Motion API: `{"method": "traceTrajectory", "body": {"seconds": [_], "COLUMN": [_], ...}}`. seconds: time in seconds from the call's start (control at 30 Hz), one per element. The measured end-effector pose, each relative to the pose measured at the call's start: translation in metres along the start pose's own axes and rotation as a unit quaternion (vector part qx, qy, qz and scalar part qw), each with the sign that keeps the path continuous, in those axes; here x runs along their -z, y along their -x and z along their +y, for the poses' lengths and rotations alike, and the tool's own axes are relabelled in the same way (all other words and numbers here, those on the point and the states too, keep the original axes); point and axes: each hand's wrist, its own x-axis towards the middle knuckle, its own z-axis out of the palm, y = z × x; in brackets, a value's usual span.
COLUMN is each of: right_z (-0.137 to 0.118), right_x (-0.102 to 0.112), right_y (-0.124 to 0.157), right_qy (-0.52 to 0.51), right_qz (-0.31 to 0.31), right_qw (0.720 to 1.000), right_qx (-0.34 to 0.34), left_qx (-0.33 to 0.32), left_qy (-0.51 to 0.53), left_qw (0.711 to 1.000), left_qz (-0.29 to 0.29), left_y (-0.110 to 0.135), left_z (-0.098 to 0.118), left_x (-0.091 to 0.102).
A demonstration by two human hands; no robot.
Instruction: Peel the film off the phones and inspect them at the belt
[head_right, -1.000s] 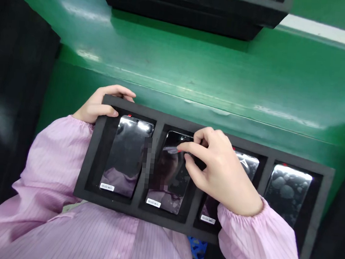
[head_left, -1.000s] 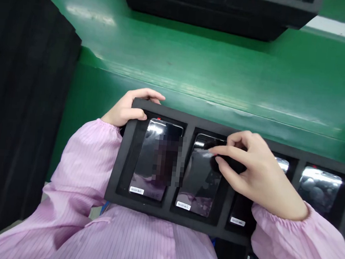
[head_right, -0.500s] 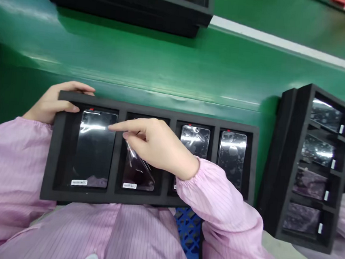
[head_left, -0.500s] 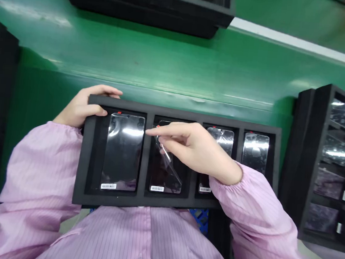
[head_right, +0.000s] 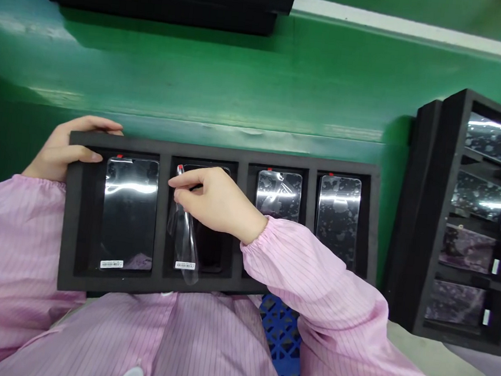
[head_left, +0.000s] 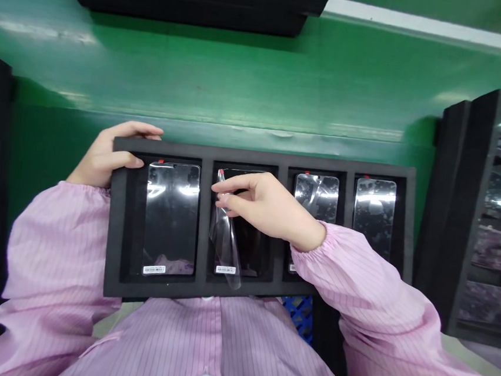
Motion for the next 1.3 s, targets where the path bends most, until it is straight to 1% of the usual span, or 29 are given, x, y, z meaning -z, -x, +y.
{"method": "traceTrajectory", "body": {"seconds": [0.1,0.2,0.23,0.3,0.33,0.37,0.4,0.47,0.5,0.53,0.57,0.63,0.67,0.7,0.77,0.83,0.9,1.0,1.07,1.13,1.2,1.23,1.3], "right_z": [-0.005,-0.020,-0.026,-0.035,-0.037,-0.037,-0.035,-0.023,-0.015,-0.006,0.002,0.016,0.021,0.024,0.026,0.023,0.019,0.013,0.009,0.006,0.005,0.005,0.007], "right_x": [0.001,0.013,0.022,0.044,0.057,0.072,0.087,0.116,0.129,0.141,0.152,0.166,0.170,0.171,0.164,0.147,0.123,0.088,0.069,0.056,0.048,0.045,0.043], "right_y": [0.002,0.012,0.017,0.028,0.034,0.039,0.043,0.049,0.051,0.051,0.052,0.051,0.050,0.049,0.045,0.040,0.032,0.018,0.012,0.012,0.015,0.017,0.019], "right_qy": [0.036,0.064,0.075,0.124,0.165,0.217,0.276,0.394,0.447,0.489,0.518,0.540,0.542,0.544,0.557,0.575,0.586,0.583,0.569,0.563,0.573,0.579,0.587], "right_qz": [-0.016,-0.032,-0.022,0.032,0.072,0.117,0.162,0.232,0.247,0.244,0.225,0.173,0.153,0.143,0.135,0.138,0.149,0.171,0.188,0.208,0.222,0.221,0.202], "right_qw": [0.999,0.997,0.996,0.990,0.981,0.966,0.945,0.885,0.856,0.834,0.823,0.824,0.826,0.825,0.816,0.803,0.795,0.794,0.796,0.783,0.758,0.748,0.744], "right_qx": [0.010,0.024,0.035,0.059,0.068,0.074,0.076,0.079,0.080,0.073,0.053,-0.009,-0.039,-0.061,-0.076,-0.067,-0.045,0.014,0.084,0.164,0.221,0.236,0.247], "left_qx": [-0.004,-0.009,-0.009,-0.003,0.002,0.005,0.006,0.003,0.000,-0.002,-0.003,-0.006,-0.007,-0.006,0.002,0.016,0.033,0.060,0.066,0.066,0.068,0.070,0.074], "left_qy": [0.004,-0.004,-0.008,-0.013,-0.014,-0.015,-0.016,-0.025,-0.032,-0.040,-0.046,-0.055,-0.059,-0.062,-0.065,-0.066,-0.066,-0.059,-0.050,-0.041,-0.030,-0.024,-0.013], "left_qw": [1.000,1.000,1.000,1.000,1.000,1.000,1.000,1.000,0.999,0.999,0.999,0.998,0.997,0.997,0.997,0.996,0.993,0.989,0.988,0.989,0.991,0.992,0.994], "left_qz": [-0.008,0.008,0.014,0.021,0.019,0.018,0.016,0.015,0.018,0.023,0.028,0.039,0.042,0.044,0.049,0.064,0.091,0.125,0.133,0.129,0.112,0.102,0.081], "left_y": [-0.001,-0.002,-0.002,-0.002,-0.002,-0.002,-0.001,-0.002,-0.002,-0.003,-0.003,-0.005,-0.005,-0.005,-0.003,0.001,0.008,0.020,0.027,0.032,0.033,0.033,0.032], "left_z": [-0.002,-0.004,-0.004,-0.003,-0.002,-0.002,-0.002,-0.002,-0.003,-0.003,-0.004,-0.005,-0.006,-0.007,-0.009,-0.013,-0.019,-0.026,-0.030,-0.033,-0.034,-0.035,-0.036], "left_x": [0.001,0.000,-0.001,-0.001,-0.001,-0.001,-0.001,-0.001,-0.001,-0.002,-0.002,-0.003,-0.003,-0.002,0.005,0.020,0.039,0.068,0.080,0.085,0.087,0.087,0.087]}}
